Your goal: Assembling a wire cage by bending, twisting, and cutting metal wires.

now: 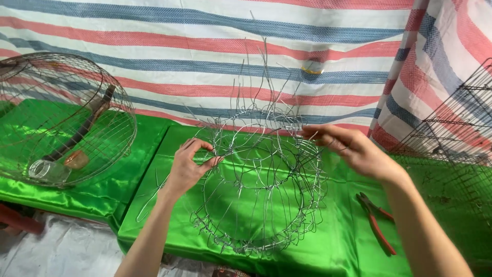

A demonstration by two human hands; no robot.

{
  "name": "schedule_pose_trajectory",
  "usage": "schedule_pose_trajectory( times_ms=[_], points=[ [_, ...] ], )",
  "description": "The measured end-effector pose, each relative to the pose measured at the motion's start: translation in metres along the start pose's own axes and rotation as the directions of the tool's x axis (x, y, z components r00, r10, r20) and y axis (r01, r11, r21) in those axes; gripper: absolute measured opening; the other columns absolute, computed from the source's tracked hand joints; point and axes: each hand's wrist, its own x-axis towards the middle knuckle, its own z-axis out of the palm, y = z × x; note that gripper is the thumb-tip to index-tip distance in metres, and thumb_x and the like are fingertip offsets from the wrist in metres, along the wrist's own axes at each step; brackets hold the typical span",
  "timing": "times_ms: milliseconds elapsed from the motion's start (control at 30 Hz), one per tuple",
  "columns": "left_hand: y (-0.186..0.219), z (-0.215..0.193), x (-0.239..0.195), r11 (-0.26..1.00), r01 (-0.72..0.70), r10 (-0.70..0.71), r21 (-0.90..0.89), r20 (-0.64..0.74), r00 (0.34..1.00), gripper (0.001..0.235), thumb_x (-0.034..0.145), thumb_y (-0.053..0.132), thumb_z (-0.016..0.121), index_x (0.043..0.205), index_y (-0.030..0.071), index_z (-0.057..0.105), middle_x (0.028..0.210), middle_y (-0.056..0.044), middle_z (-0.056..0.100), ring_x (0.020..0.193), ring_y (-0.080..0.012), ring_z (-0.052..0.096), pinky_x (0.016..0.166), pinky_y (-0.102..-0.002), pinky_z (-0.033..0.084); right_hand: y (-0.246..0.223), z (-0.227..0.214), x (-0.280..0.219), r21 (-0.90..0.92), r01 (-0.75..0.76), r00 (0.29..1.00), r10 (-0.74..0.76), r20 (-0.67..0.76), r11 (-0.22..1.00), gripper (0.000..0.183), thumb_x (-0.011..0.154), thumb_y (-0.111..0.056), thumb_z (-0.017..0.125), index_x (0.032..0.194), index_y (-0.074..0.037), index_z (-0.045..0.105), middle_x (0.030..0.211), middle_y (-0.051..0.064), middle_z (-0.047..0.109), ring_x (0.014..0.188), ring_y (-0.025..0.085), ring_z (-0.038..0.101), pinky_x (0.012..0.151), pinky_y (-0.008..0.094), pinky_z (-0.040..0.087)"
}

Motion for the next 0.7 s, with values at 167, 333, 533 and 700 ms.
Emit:
schedule_pose_trajectory(
  times_ms=[167, 333, 533, 700],
  points=[
    [-0.009, 0.001, 0.000, 0.997, -0.032, 0.029, -0.074, -0.043, 0.999, 0.027, 0.080, 0.021, 0.089, 0.095, 0.009, 0.071, 0.089, -0.008, 0.072, 0.089, -0.0269, 0.070, 0.086, -0.041, 0.053, 0.016, 0.002, 0.029, 0.559, -0.216, 0.953, 0.048, 0.299, 0.800, 0.077, 0.100, -0.054, 0.035, 0.150, 0.003, 0.045, 0.154, 0.022, 0.053, 0.145, 0.032, 0.046, 0.116, 0.048, 0.031],
    [-0.011, 0.000, -0.003, 0.978, 0.065, -0.071, -0.196, -0.020, 0.997, 0.029, 0.081, 0.023, 0.088, 0.099, 0.008, 0.072, 0.091, -0.009, 0.075, 0.093, -0.0242, 0.071, 0.091, -0.044, 0.052, 0.037, 0.014, 0.049, 0.663, -0.414, 0.880, 0.088, 0.467, 0.623, 0.093, 0.100, -0.068, 0.027, 0.148, 0.010, 0.044, 0.160, 0.023, 0.045, 0.150, 0.034, 0.035, 0.122, 0.046, 0.022],
    [-0.007, -0.003, -0.004, 0.968, 0.112, -0.107, -0.227, 0.033, 0.994, 0.028, 0.084, 0.022, 0.086, 0.100, 0.004, 0.071, 0.094, -0.014, 0.075, 0.096, -0.0299, 0.071, 0.097, -0.049, 0.051, 0.046, 0.008, 0.054, 0.607, -0.461, 0.838, 0.093, 0.537, 0.648, 0.116, 0.093, -0.082, 0.010, 0.152, 0.014, 0.037, 0.158, 0.028, 0.044, 0.152, 0.037, 0.029, 0.123, 0.047, 0.015],
    [-0.007, -0.006, -0.007, 0.965, 0.128, -0.125, -0.228, 0.026, 0.992, 0.027, 0.083, 0.021, 0.087, 0.101, 0.008, 0.071, 0.096, -0.008, 0.076, 0.101, -0.0240, 0.071, 0.099, -0.045, 0.049, 0.062, 0.009, 0.057, 0.746, -0.443, 0.839, -0.063, 0.540, 0.498, 0.128, 0.086, -0.090, 0.008, 0.154, 0.016, 0.029, 0.160, 0.036, 0.032, 0.152, 0.045, 0.020, 0.122, 0.054, 0.008]
  ],
)
